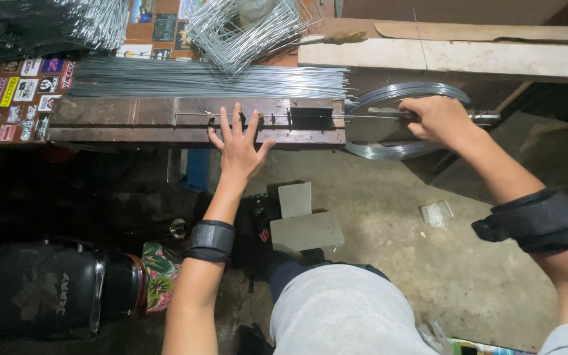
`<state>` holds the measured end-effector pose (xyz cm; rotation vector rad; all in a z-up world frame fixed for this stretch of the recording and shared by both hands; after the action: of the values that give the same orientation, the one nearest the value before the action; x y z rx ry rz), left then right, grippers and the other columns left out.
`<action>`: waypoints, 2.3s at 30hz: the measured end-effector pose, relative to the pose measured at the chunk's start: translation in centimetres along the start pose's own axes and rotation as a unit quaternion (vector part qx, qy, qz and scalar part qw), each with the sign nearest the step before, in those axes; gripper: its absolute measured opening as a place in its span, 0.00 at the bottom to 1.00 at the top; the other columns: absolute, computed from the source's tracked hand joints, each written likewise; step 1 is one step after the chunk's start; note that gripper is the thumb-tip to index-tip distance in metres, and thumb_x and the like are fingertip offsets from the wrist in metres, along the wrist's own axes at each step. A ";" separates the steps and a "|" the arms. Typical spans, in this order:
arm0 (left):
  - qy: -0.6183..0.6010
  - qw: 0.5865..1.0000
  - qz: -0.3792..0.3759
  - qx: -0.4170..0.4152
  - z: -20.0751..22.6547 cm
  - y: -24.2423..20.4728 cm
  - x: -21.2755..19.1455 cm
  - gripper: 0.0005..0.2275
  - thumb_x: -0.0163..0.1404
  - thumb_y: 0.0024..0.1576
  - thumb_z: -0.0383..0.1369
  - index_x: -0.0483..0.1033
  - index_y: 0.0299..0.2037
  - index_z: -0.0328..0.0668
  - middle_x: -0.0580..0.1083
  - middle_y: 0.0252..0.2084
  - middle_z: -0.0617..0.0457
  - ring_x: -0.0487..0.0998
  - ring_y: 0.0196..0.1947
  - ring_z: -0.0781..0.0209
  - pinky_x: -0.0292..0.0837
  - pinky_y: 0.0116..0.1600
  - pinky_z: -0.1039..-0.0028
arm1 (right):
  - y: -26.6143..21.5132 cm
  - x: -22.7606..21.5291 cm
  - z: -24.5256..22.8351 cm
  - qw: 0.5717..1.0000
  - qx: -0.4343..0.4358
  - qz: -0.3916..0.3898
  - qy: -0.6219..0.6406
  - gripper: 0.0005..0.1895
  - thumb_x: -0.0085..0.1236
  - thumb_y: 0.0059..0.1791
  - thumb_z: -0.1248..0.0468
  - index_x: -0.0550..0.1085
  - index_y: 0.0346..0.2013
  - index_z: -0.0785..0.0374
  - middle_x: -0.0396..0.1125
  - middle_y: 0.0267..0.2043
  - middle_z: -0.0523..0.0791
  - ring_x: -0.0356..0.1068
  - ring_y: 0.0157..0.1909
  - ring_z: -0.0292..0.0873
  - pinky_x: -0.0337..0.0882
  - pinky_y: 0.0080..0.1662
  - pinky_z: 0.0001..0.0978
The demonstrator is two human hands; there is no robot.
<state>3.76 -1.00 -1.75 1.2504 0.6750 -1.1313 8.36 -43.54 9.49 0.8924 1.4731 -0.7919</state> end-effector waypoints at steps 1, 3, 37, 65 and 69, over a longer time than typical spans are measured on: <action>-0.001 1.000 0.000 0.002 0.0 0.0 0.2 0.33 0.49 0.59 0.61 0.66 0.71 0.55 0.51 0.77 0.42 0.41 0.77 0.33 0.37 0.64 0.20 | 0.2 0.1 0.5 1.000 0.002 0.000 0.000 0.15 0.60 0.44 0.63 0.76 0.46 0.56 0.74 0.39 0.50 0.74 0.43 0.57 0.73 0.41 0.50; 0.006 1.000 0.015 0.007 -0.1 0.2 0.5 0.34 0.50 0.58 0.62 0.67 0.70 0.54 0.52 0.77 0.40 0.41 0.76 0.31 0.37 0.62 0.19 | 0.9 0.0 1.3 0.998 -0.043 0.035 -0.040 0.17 0.60 0.42 0.60 0.76 0.46 0.55 0.74 0.37 0.51 0.74 0.41 0.57 0.73 0.40 0.50; 0.014 1.000 0.022 0.004 -0.1 0.3 0.3 0.36 0.52 0.56 0.61 0.64 0.71 0.55 0.52 0.77 0.42 0.47 0.78 0.44 0.39 0.65 0.24 | 19.2 3.4 -5.7 0.884 -0.322 -0.116 -0.317 0.08 0.57 0.42 0.58 0.77 0.18 0.50 0.74 0.24 0.40 0.77 0.32 0.45 0.72 0.38 0.39; 0.012 1.000 0.007 0.002 -0.3 0.3 0.8 0.35 0.49 0.56 0.61 0.64 0.71 0.55 0.52 0.78 0.42 0.47 0.78 0.42 0.31 0.68 0.24 | 20.8 5.3 -6.1 0.894 -0.233 -0.276 -0.266 0.08 0.56 0.41 0.59 0.80 0.27 0.57 0.76 0.35 0.50 0.77 0.40 0.54 0.77 0.43 0.46; 0.007 1.000 0.005 -0.006 -0.2 0.2 0.7 0.35 0.50 0.56 0.60 0.63 0.71 0.55 0.52 0.78 0.42 0.46 0.78 0.43 0.32 0.68 0.25 | 20.0 8.2 -3.1 0.909 -0.172 -0.311 -0.217 0.10 0.60 0.39 0.59 0.82 0.29 0.60 0.77 0.37 0.51 0.77 0.43 0.54 0.77 0.44 0.46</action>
<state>4.25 -1.01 -2.31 1.2516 0.6842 -1.1092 24.28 -30.56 1.92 -0.0509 1.4309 -1.0641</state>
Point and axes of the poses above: each hand's wrist, its own y-axis towards the middle knuckle, its own x-axis out of the palm, z = x × y, the point moved 3 cm from there along y, towards the middle knuckle
